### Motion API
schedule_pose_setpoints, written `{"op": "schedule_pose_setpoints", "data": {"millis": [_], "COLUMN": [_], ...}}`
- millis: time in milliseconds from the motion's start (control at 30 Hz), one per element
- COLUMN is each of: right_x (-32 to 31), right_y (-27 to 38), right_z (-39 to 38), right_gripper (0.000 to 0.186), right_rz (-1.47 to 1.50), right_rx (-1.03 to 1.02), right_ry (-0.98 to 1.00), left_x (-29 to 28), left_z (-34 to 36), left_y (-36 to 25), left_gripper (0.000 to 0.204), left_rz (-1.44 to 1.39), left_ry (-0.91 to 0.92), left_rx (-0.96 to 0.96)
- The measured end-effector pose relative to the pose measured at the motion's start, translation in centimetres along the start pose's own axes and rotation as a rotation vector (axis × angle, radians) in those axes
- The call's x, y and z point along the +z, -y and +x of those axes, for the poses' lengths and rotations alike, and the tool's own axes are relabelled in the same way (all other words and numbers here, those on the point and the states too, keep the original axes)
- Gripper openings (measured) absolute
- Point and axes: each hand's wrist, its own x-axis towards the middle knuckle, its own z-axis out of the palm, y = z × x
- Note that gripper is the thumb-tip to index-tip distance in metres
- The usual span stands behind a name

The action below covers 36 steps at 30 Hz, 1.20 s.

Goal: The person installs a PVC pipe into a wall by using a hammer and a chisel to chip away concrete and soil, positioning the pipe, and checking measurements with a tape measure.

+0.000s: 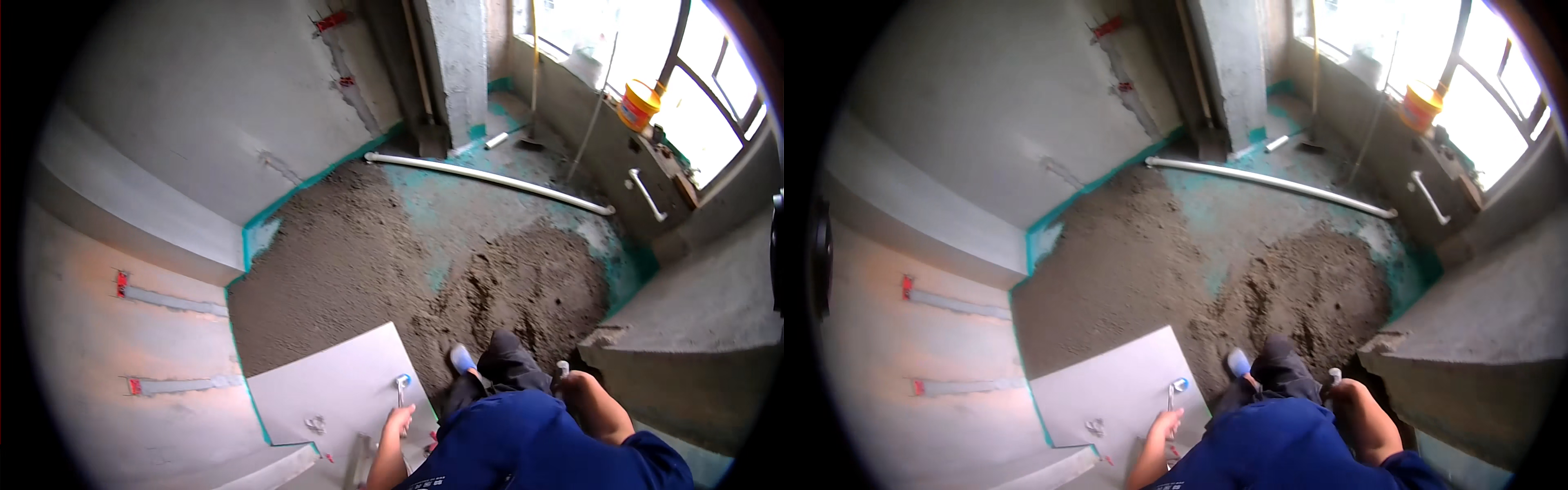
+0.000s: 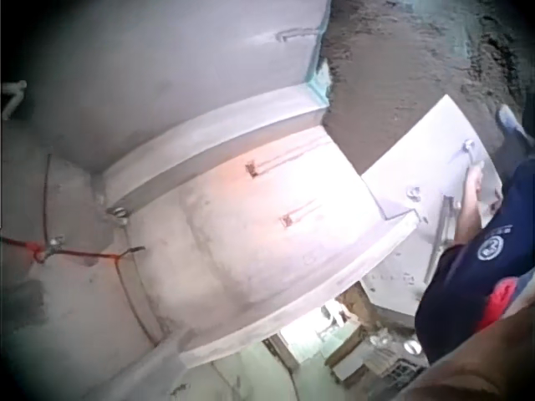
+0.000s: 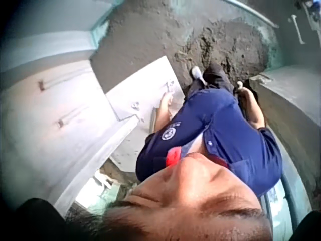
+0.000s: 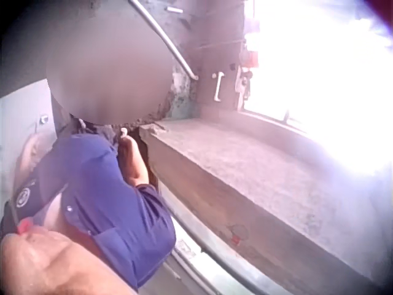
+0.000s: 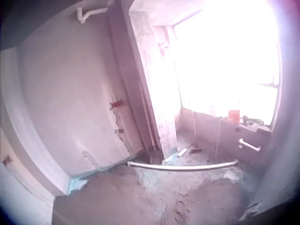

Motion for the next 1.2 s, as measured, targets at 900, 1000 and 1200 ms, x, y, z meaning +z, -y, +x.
{"op": "schedule_pose_setpoints", "data": {"millis": [900, 1000, 1200], "right_x": [-38.7, -39.7, -36.0], "right_y": [41.2, 42.3, 42.0], "right_z": [-2.7, -3.5, 2.3], "right_gripper": [0.036, 0.029, 0.042], "right_rz": [0.999, 1.164, 1.065], "right_rx": [-0.133, -0.137, 0.281], "right_ry": [-0.383, -0.395, -0.395], "left_x": [14.6, 18.5, 30.4], "left_z": [6.3, 8.1, 6.8], "left_y": [-88.7, -94.5, -104.1], "left_gripper": [0.027, 0.03, 0.029], "left_rz": [0.64, 0.715, 1.034], "left_ry": [0.386, 0.271, 0.333], "left_rx": [0.309, 0.191, 0.218]}}
